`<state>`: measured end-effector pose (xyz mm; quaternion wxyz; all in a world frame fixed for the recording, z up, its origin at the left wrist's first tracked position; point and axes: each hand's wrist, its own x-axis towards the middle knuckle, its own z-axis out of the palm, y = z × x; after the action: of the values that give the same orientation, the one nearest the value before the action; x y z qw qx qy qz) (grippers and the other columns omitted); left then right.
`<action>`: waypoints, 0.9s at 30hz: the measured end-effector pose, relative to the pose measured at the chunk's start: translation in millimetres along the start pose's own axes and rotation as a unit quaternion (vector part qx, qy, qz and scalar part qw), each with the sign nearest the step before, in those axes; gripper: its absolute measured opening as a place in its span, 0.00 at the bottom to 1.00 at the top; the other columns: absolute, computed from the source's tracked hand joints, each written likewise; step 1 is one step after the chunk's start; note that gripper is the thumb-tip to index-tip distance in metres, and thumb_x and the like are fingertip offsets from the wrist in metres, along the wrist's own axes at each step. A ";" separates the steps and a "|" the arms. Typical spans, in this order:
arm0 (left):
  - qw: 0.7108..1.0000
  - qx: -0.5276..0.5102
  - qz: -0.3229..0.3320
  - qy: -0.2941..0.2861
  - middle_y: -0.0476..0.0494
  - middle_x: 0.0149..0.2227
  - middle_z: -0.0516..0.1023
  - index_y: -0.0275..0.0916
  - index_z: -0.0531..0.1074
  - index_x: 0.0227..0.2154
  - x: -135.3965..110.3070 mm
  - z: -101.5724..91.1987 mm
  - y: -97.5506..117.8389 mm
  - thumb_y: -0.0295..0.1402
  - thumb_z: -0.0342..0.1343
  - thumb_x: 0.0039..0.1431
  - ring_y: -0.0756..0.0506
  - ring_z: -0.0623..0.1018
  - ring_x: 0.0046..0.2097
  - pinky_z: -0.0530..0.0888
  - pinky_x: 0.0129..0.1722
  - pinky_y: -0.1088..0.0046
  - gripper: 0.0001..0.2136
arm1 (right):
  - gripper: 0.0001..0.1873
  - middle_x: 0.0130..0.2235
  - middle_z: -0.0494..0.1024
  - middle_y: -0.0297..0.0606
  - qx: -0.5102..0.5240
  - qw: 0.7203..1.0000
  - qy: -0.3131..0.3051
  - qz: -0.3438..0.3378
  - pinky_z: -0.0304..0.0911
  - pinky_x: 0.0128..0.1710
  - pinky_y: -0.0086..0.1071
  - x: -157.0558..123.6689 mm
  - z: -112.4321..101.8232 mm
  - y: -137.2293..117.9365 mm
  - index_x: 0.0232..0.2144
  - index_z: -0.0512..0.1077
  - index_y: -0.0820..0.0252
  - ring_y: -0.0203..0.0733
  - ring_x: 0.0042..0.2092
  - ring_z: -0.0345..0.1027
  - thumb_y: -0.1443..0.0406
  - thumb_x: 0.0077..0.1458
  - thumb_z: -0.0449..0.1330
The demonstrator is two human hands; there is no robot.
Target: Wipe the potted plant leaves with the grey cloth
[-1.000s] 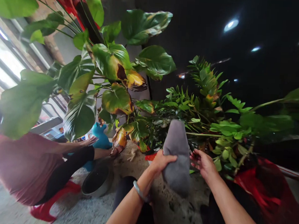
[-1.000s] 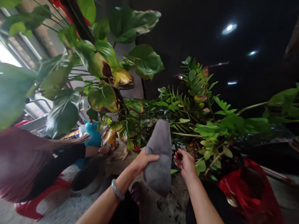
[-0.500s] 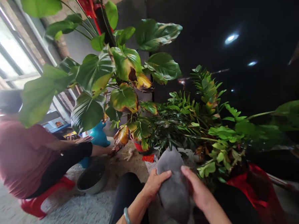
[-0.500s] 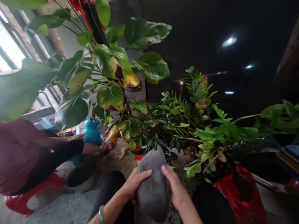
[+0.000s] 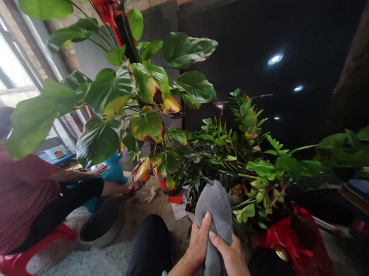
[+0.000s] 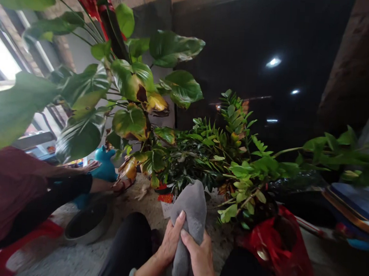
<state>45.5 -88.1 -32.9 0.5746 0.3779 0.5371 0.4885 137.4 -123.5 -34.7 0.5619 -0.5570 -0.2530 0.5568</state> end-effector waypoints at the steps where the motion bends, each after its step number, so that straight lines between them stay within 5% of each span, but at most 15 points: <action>1: 1.000 0.016 0.000 -0.006 0.33 0.43 0.79 0.31 0.75 0.40 0.6 2.0 0.6 0.61 0.57 0.40 0.36 0.75 0.49 0.70 0.51 0.65 0.36 | 0.23 0.30 0.83 0.44 -0.013 1.000 0.017 -0.014 0.70 0.38 0.42 2.0 -1.2 -5.4 0.29 0.79 0.61 0.58 0.38 0.77 0.55 0.28 0.71; 6: 0.987 0.065 0.121 -0.088 0.38 0.40 0.80 0.36 0.77 0.37 22.4 0.4 12.1 0.59 0.53 0.47 0.39 0.76 0.44 0.73 0.43 0.66 0.30 | 0.20 0.27 0.82 0.43 -0.033 0.982 0.115 -0.145 0.70 0.33 0.40 32.2 -1.0 -71.9 0.25 0.77 0.61 0.56 0.33 0.76 0.55 0.27 0.69; 9: 0.994 0.064 0.092 -0.004 0.39 0.36 0.80 0.36 0.77 0.36 48.8 -18.3 15.7 0.54 0.57 0.44 0.42 0.76 0.37 0.71 0.28 0.71 0.25 | 0.22 0.32 0.83 0.44 0.018 0.966 0.188 -0.177 0.70 0.35 0.39 61.6 2.9 -101.6 0.30 0.76 0.60 0.54 0.36 0.76 0.56 0.28 0.69; 13: 0.986 0.058 0.058 0.148 0.43 0.31 0.76 0.37 0.75 0.34 86.3 -54.4 14.7 0.43 0.60 0.42 0.48 0.73 0.31 0.65 0.22 0.77 0.18 | 0.19 0.27 0.82 0.43 0.064 0.995 0.071 0.007 0.70 0.30 0.40 65.5 12.2 -76.7 0.27 0.75 0.59 0.55 0.32 0.76 0.60 0.24 0.67; 16: 0.980 0.051 0.057 0.184 0.44 0.32 0.75 0.37 0.74 0.35 111.9 -72.6 17.6 0.36 0.61 0.44 0.50 0.72 0.30 0.64 0.21 0.79 0.14 | 0.18 0.24 0.81 0.42 0.013 0.996 -0.022 0.086 0.69 0.31 0.40 35.6 16.5 -39.5 0.25 0.76 0.60 0.55 0.31 0.76 0.59 0.25 0.66; 20: 0.986 -0.007 0.018 0.167 0.44 0.34 0.75 0.36 0.72 0.37 140.1 -76.8 25.9 0.31 0.60 0.49 0.52 0.72 0.27 0.66 0.21 0.80 0.11 | 0.21 0.28 0.83 0.42 -0.033 0.999 0.029 -0.008 0.69 0.36 0.40 15.9 8.7 -42.6 0.28 0.76 0.60 0.55 0.35 0.76 0.56 0.28 0.67; 24: 0.989 -0.059 -0.009 0.133 0.45 0.34 0.75 0.37 0.70 0.37 159.1 -70.6 28.8 0.34 0.59 0.53 0.52 0.73 0.25 0.69 0.22 0.79 0.09 | 0.22 0.34 0.83 0.42 -0.063 0.974 0.164 -0.146 0.68 0.41 0.40 50.7 -0.2 -89.8 0.33 0.76 0.58 0.56 0.41 0.75 0.55 0.32 0.68; 27: 0.992 -0.081 -0.017 0.091 0.45 0.34 0.77 0.38 0.70 0.39 168.2 -64.8 25.8 0.33 0.59 0.53 0.52 0.72 0.24 0.69 0.22 0.79 0.11 | 0.17 0.31 0.83 0.40 -0.062 0.979 0.154 -0.117 0.68 0.40 0.40 70.6 13.2 -93.6 0.30 0.75 0.56 0.55 0.41 0.75 0.59 0.32 0.65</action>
<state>-31.5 74.9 -58.9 0.5599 0.2751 0.5523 0.5530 175.5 -32.3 29.9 0.6199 -0.6362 -0.2607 0.3782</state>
